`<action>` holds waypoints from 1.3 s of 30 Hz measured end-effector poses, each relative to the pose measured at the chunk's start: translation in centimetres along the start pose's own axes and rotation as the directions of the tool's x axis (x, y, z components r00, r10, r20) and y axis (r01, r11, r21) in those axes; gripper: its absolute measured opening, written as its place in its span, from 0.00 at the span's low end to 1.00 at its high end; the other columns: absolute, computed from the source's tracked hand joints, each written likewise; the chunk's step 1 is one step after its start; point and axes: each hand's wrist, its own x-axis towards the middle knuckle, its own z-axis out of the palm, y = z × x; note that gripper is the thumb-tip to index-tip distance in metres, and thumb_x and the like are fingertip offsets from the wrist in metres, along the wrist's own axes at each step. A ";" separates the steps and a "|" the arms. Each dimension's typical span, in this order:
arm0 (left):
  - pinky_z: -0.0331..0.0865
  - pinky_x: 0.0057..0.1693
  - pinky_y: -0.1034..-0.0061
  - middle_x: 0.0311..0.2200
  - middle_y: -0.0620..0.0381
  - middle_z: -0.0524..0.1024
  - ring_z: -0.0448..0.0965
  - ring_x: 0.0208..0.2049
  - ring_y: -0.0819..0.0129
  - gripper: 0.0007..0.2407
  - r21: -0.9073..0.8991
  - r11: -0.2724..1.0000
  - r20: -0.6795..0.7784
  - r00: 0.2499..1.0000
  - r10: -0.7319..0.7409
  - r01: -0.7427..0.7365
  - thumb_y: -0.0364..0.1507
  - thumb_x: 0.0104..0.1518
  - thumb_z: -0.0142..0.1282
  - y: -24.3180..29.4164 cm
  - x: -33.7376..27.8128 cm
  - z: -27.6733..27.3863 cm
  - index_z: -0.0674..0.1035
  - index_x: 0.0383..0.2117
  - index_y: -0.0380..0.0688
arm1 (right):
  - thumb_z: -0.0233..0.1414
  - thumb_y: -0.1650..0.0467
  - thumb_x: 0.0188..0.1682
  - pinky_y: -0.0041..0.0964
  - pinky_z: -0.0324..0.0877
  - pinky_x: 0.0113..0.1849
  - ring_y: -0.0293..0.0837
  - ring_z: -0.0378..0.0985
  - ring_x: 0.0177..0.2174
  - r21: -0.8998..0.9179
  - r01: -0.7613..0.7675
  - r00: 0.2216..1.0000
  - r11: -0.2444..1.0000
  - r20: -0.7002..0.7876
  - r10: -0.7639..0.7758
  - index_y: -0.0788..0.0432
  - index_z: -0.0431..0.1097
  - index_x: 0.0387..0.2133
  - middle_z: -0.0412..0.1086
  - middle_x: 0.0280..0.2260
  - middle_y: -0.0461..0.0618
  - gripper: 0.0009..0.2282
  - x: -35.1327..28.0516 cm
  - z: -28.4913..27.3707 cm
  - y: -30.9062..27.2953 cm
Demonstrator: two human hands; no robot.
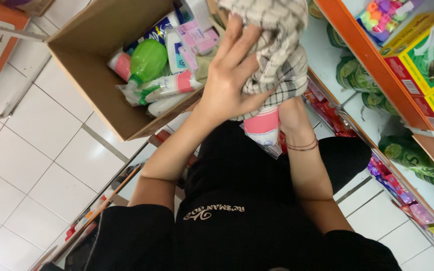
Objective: The person takes cotton pads and cotton buds from a cardboard box, wipes the plastic packaging with a cloth, and places the items onto a retail shelf.
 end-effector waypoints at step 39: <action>0.61 0.69 0.48 0.45 0.56 0.80 0.74 0.58 0.52 0.06 -0.033 0.886 0.156 0.873 0.462 -0.463 0.28 0.52 0.61 0.3 -6.7 -1.6 0.84 0.33 0.43 | 0.42 0.58 0.61 0.46 0.71 0.60 0.52 0.73 0.59 0.384 0.145 0.988 0.912 -0.011 -0.153 0.70 0.53 0.68 0.65 0.62 0.61 0.30 0.5 0.8 -4.1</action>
